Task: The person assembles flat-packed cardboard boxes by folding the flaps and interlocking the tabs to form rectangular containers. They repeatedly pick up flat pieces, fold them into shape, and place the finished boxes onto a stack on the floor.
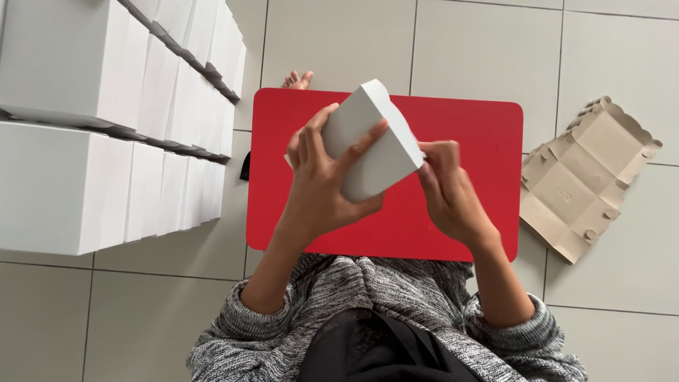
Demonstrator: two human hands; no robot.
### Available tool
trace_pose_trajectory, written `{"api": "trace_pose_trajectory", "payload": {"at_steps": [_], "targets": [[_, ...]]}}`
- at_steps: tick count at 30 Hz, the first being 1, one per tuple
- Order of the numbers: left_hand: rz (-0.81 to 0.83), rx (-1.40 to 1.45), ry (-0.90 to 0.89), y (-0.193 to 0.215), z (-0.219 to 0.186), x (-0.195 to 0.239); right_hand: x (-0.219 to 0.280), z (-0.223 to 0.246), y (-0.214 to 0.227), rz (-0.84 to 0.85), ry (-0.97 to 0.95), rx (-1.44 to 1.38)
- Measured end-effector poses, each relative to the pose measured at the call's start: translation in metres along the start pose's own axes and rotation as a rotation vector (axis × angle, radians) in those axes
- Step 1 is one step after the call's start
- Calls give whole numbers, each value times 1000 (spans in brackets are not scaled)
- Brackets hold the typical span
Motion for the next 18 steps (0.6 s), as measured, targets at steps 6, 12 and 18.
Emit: {"api": "trace_pose_trajectory", "payload": {"at_steps": [6,12,18], "targets": [[250,-387,119,-64,53,6,14,-103,-38,177,-436,-112],[355,-461,96,-87,59,11,1,-74,-56,65,-353,-79],[-1,-292,-2,-75,66,22,4,-104,-74,21,-501,-50]]}}
Point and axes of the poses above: each hand's wrist, its own x-axis away from the middle knuckle, its own y-axis out of the back of the hand, z = x × y, the point moved 9 cm from there along -x, towards the middle knuckle, and after that the axes turned 6 degrees about z, right-handed, at the moved point
